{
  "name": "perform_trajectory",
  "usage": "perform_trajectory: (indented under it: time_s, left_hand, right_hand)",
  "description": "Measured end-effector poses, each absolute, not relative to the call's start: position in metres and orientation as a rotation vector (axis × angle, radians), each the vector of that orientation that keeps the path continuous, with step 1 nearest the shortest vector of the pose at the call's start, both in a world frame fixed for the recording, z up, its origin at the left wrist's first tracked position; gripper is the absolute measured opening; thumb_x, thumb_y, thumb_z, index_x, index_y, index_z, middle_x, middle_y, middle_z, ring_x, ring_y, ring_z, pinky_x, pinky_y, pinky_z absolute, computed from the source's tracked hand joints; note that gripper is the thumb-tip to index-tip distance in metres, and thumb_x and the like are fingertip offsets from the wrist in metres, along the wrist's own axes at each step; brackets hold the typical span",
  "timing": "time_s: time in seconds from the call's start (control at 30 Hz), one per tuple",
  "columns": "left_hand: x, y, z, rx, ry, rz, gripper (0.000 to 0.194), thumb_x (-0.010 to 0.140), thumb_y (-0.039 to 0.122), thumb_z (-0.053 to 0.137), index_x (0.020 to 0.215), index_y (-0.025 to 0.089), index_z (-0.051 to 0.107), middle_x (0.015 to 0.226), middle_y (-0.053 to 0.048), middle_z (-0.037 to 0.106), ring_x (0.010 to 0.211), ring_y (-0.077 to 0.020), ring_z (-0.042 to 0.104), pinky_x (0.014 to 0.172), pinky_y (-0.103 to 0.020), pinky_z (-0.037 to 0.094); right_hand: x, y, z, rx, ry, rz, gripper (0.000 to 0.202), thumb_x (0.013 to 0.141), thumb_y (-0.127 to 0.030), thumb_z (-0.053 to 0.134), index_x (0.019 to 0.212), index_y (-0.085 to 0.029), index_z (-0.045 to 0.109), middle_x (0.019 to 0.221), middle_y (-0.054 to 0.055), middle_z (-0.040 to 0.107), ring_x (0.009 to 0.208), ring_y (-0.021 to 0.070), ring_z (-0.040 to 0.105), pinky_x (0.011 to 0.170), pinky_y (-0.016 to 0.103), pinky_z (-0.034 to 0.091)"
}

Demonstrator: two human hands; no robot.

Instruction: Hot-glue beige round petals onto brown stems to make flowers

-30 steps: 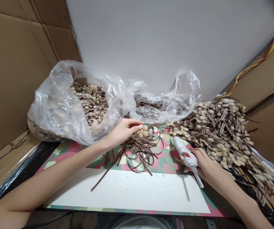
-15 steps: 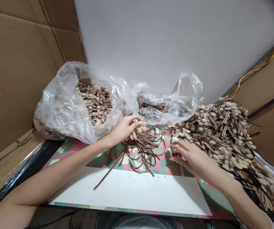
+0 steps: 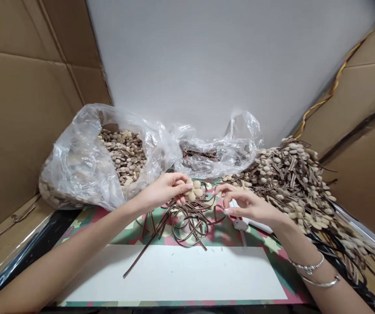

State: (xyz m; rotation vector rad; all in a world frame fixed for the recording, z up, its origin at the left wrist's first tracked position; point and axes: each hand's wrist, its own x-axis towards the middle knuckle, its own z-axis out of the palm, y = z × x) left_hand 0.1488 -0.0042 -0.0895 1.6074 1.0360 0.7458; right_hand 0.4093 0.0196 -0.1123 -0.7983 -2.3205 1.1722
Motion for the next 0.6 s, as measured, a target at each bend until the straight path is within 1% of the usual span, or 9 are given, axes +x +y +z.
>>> perform_trajectory:
  time_s: [0.07, 0.1, 0.17, 0.27, 0.33, 0.4, 0.43, 0.5, 0.6]
  left_hand:
    - [0.150, -0.010, -0.083, 1.633, 0.986, 0.687, 0.024, 0.084, 0.036, 0.052, 0.091, 0.014, 0.058, 0.076, -0.004, 0.066, 0.065, -0.0118, 0.058, 0.057, -0.021, 0.041]
    - [0.152, -0.013, -0.081, 1.649, 0.963, 0.659, 0.026, 0.083, 0.036, 0.052, 0.096, 0.015, 0.058, 0.074, -0.003, 0.066, 0.066, -0.0122, 0.058, 0.058, -0.021, 0.040]
    - [0.156, -0.016, -0.079, 1.666, 0.935, 0.586, 0.035, 0.081, 0.037, 0.055, 0.111, 0.018, 0.054, 0.068, 0.000, 0.065, 0.063, -0.0114, 0.055, 0.058, -0.021, 0.037]
    - [0.167, -0.016, -0.081, 1.641, 0.897, 0.438, 0.054, 0.078, 0.037, 0.060, 0.127, 0.022, 0.044, 0.062, 0.004, 0.062, 0.055, -0.0094, 0.047, 0.054, -0.021, 0.032]
    - [0.178, -0.013, -0.083, 1.608, 0.843, 0.367, 0.048, 0.077, 0.037, 0.061, 0.121, 0.020, 0.052, 0.062, 0.003, 0.060, 0.055, -0.0091, 0.045, 0.054, -0.021, 0.030]
    - [0.188, -0.011, -0.086, 1.599, 0.797, 0.354, 0.033, 0.075, 0.037, 0.063, 0.100, 0.016, 0.064, 0.062, 0.002, 0.057, 0.055, -0.0089, 0.043, 0.053, -0.021, 0.029]
    - [0.193, -0.009, -0.088, 1.594, 0.779, 0.365, 0.027, 0.075, 0.038, 0.063, 0.088, 0.015, 0.067, 0.062, 0.001, 0.056, 0.056, -0.0089, 0.043, 0.053, -0.022, 0.029]
    - [0.200, -0.007, -0.091, 1.577, 0.762, 0.405, 0.026, 0.074, 0.039, 0.062, 0.074, 0.013, 0.067, 0.063, 0.000, 0.056, 0.057, -0.0095, 0.044, 0.054, -0.022, 0.030]
    - [0.204, -0.007, -0.096, 1.559, 0.795, 0.466, 0.028, 0.076, 0.040, 0.060, 0.071, 0.013, 0.066, 0.064, -0.001, 0.057, 0.058, -0.0099, 0.044, 0.056, -0.023, 0.031]
  right_hand:
    - [0.408, 0.015, -0.112, -0.781, -2.114, 1.224, 0.016, 0.078, -0.030, 0.063, 0.068, -0.017, 0.059, 0.124, 0.006, 0.048, 0.113, 0.0226, 0.045, 0.095, 0.037, 0.034]
    - [0.406, 0.014, -0.114, -0.762, -2.014, 1.268, 0.014, 0.076, -0.029, 0.064, 0.068, -0.017, 0.060, 0.121, 0.006, 0.051, 0.111, 0.0224, 0.047, 0.092, 0.037, 0.036]
    - [0.404, 0.014, -0.119, -0.715, -1.840, 1.350, 0.012, 0.074, -0.027, 0.067, 0.069, -0.018, 0.061, 0.106, 0.007, 0.058, 0.099, 0.0206, 0.053, 0.084, 0.035, 0.041]
    - [0.400, 0.014, -0.125, -0.665, -1.694, 1.425, 0.009, 0.073, -0.025, 0.068, 0.070, -0.018, 0.064, 0.089, 0.005, 0.061, 0.085, 0.0169, 0.056, 0.071, 0.029, 0.043]
    - [0.397, 0.013, -0.127, -0.651, -1.648, 1.431, 0.007, 0.073, -0.023, 0.068, 0.071, -0.018, 0.065, 0.087, 0.004, 0.061, 0.082, 0.0154, 0.056, 0.069, 0.028, 0.043]
    - [0.394, 0.011, -0.128, -0.658, -1.618, 1.429, 0.006, 0.073, -0.023, 0.069, 0.071, -0.018, 0.066, 0.084, 0.003, 0.062, 0.079, 0.0145, 0.056, 0.069, 0.027, 0.043]
    - [0.393, 0.010, -0.128, -0.672, -1.600, 1.427, 0.006, 0.072, -0.023, 0.069, 0.071, -0.018, 0.066, 0.083, 0.003, 0.062, 0.078, 0.0142, 0.056, 0.069, 0.027, 0.043]
    - [0.391, 0.008, -0.129, -0.704, -1.553, 1.431, 0.007, 0.071, -0.024, 0.070, 0.070, -0.018, 0.066, 0.082, 0.003, 0.063, 0.076, 0.0141, 0.057, 0.067, 0.027, 0.043]
    - [0.389, 0.006, -0.132, -0.732, -1.461, 1.463, 0.011, 0.068, -0.024, 0.073, 0.070, -0.017, 0.065, 0.079, 0.002, 0.063, 0.072, 0.0130, 0.056, 0.064, 0.026, 0.044]
